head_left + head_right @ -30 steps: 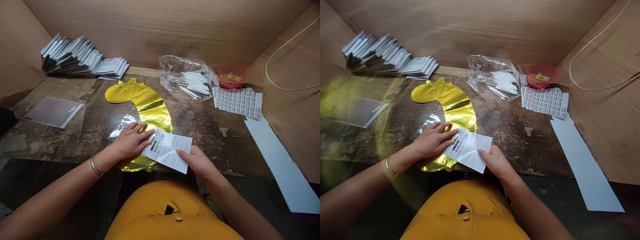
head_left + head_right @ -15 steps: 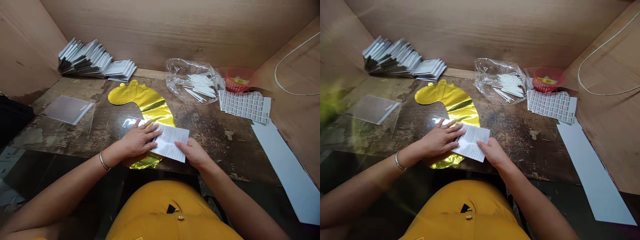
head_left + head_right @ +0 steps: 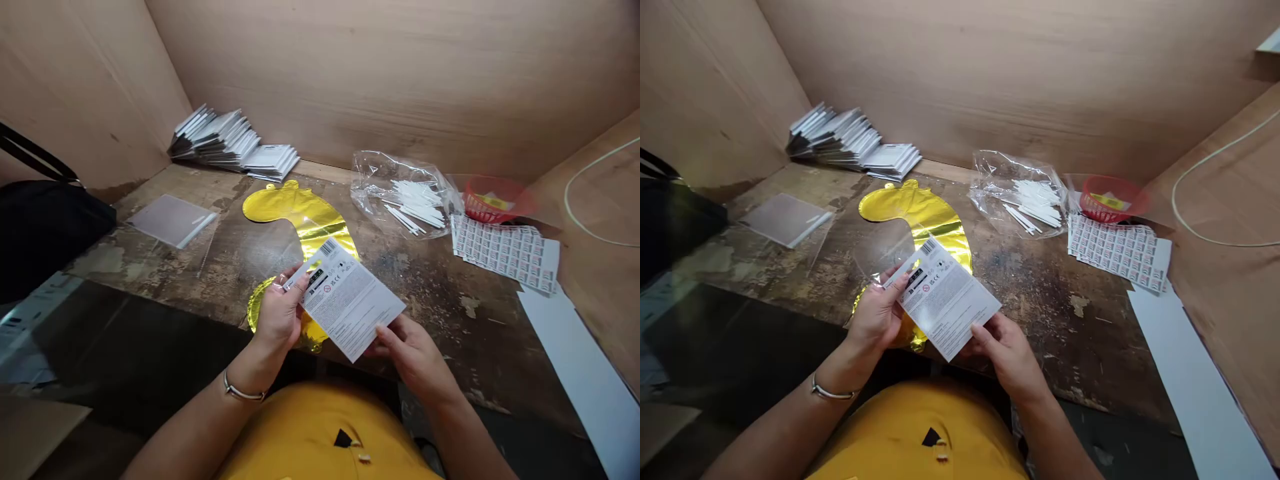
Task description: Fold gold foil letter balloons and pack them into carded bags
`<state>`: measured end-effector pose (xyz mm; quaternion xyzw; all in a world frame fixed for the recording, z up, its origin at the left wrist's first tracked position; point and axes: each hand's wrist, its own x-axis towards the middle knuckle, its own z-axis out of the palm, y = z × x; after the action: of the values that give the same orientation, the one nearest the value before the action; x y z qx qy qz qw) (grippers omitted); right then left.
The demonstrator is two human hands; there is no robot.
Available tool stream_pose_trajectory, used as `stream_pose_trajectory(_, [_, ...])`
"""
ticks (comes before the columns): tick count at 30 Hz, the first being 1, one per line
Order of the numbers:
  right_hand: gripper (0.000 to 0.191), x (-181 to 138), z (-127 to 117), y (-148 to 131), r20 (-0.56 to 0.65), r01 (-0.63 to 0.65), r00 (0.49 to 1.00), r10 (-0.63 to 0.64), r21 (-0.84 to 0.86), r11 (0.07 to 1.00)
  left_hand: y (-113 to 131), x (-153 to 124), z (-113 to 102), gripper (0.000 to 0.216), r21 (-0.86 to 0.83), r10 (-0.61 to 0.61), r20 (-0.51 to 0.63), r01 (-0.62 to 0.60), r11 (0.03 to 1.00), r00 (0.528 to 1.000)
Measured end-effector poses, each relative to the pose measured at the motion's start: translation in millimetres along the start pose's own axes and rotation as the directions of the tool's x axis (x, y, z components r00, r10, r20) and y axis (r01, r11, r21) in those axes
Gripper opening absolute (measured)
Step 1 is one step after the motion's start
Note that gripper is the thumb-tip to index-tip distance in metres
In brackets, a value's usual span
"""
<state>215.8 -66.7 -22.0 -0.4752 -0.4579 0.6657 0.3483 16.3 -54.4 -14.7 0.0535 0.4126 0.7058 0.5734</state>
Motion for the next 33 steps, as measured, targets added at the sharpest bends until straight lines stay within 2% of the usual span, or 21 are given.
stream_pose_trajectory(2, [0.033,-2.2,-6.2,3.4,-0.053,-0.027,0.998,0.026,-0.027,0.999,-5.7,1.5,-2.4,0.052,0.021,-0.011,0.019,0.010,1.000,1.000])
stream_pose_trajectory(6, [0.040,2.9,-4.8,3.0,-0.213,0.043,0.975,-0.054,-0.059,0.997,-9.9,-3.3,-2.9,0.045,0.086,0.034,0.093,-0.042,0.995,0.995])
stream_pose_trajectory(9, [0.041,4.4,7.9,-3.3,-0.204,0.048,0.977,-0.064,-0.081,0.996,-7.5,-2.4,-1.0,0.048,0.074,0.084,0.057,-0.088,0.993,0.995])
stream_pose_trajectory(14, [0.042,0.4,28.7,-12.4,-0.222,0.055,0.972,-0.079,-0.113,0.992,-11.8,3.3,-2.8,0.049,0.004,0.051,-0.033,-0.051,0.999,0.998])
stream_pose_trajectory(16, [0.042,-0.5,28.6,-13.5,-0.208,0.067,0.974,-0.090,-0.118,0.991,-12.2,4.0,-5.0,0.048,-0.014,0.047,-0.048,-0.047,0.999,0.998])
stream_pose_trajectory(21, [0.039,-2.4,16.2,-10.2,-0.143,-0.018,0.990,0.002,-0.106,0.994,-4.4,4.6,-9.6,0.045,0.063,0.047,-0.024,-0.045,0.997,0.999])
stream_pose_trajectory(26, [0.042,7.3,21.9,-12.5,-0.187,0.038,0.980,-0.061,-0.123,0.992,-6.6,3.3,-14.2,0.046,0.066,0.037,0.055,-0.041,0.997,0.998])
stream_pose_trajectory(30, [0.043,8.6,21.9,-11.8,-0.163,0.001,0.987,-0.016,-0.092,0.996,-1.1,3.3,-16.5,0.048,0.052,0.064,0.016,-0.065,0.997,0.998])
stream_pose_trajectory(33, [0.040,0.5,20.7,-7.0,-0.201,0.009,0.979,-0.029,-0.096,0.995,0.0,4.4,-15.8,0.047,0.039,0.038,-0.037,-0.037,0.999,0.999])
